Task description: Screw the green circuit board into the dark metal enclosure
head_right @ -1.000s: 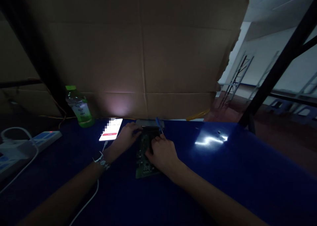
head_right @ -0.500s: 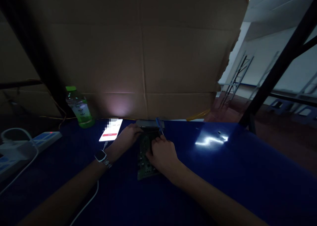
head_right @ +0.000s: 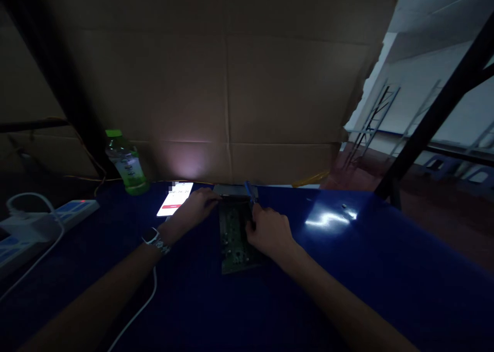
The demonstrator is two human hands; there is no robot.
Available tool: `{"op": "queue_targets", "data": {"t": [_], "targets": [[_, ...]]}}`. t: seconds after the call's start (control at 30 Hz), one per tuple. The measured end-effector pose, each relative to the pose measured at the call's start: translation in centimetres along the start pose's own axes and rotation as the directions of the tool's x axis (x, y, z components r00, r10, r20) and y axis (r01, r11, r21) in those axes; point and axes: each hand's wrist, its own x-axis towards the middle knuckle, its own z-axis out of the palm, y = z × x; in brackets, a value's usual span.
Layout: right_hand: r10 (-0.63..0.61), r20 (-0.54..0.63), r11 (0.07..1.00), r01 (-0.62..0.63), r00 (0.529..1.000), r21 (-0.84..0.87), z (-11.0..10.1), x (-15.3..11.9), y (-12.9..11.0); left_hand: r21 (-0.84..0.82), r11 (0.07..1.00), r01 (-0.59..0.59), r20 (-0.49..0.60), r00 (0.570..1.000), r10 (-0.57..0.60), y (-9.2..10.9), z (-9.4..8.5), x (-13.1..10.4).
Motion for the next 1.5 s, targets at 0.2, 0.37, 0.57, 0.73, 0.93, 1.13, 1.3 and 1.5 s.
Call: {"op": "queue_targets", "data": {"t": [0.2,0.37,0.57,0.73,0.93,1.13,1.3,1.5], "targets": [[0.008,0.068,0.999,-0.005,0.998,-0.047,0.4,0.5,0.5,0.051,0.992,0.113,-0.005,0.994,-0.113,-1.0,-1.1,0.0],[0.017,0.055,0.999,-0.015,0.998,-0.038,0.4,0.3,0.1,0.066,0.992,0.111,0.012,0.994,-0.112,-1.8,-0.1,-0.3],[0.047,0.065,0.999,-0.049,0.997,0.023,0.5,0.3,-0.3,0.069,0.993,0.099,0.068,0.992,-0.104,-2.4,0.4,-0.3],[0.054,0.060,0.996,-0.058,0.997,0.071,0.4,0.4,-0.6,0.092,0.990,0.103,0.093,0.989,-0.111,-2.1,0.5,-0.3],[0.083,0.030,0.970,-0.087,0.996,0.225,0.2,1.4,1.1,0.088,0.991,0.102,0.060,0.992,-0.108,-1.6,0.1,-0.4],[0.086,0.115,0.964,-0.112,0.990,0.240,1.7,2.2,3.6,-0.077,0.986,0.149,0.051,0.988,-0.145,-0.3,-1.1,-0.1],[0.016,0.044,0.833,-0.037,0.999,0.552,1.7,2.8,3.9,-0.209,0.967,0.142,0.137,0.984,-0.115,0.5,-1.0,-0.2],[0.115,-0.109,0.501,0.037,0.987,0.865,0.4,2.9,2.9,-0.272,0.956,0.106,0.209,0.977,-0.049,0.3,-0.3,-0.4]]}}
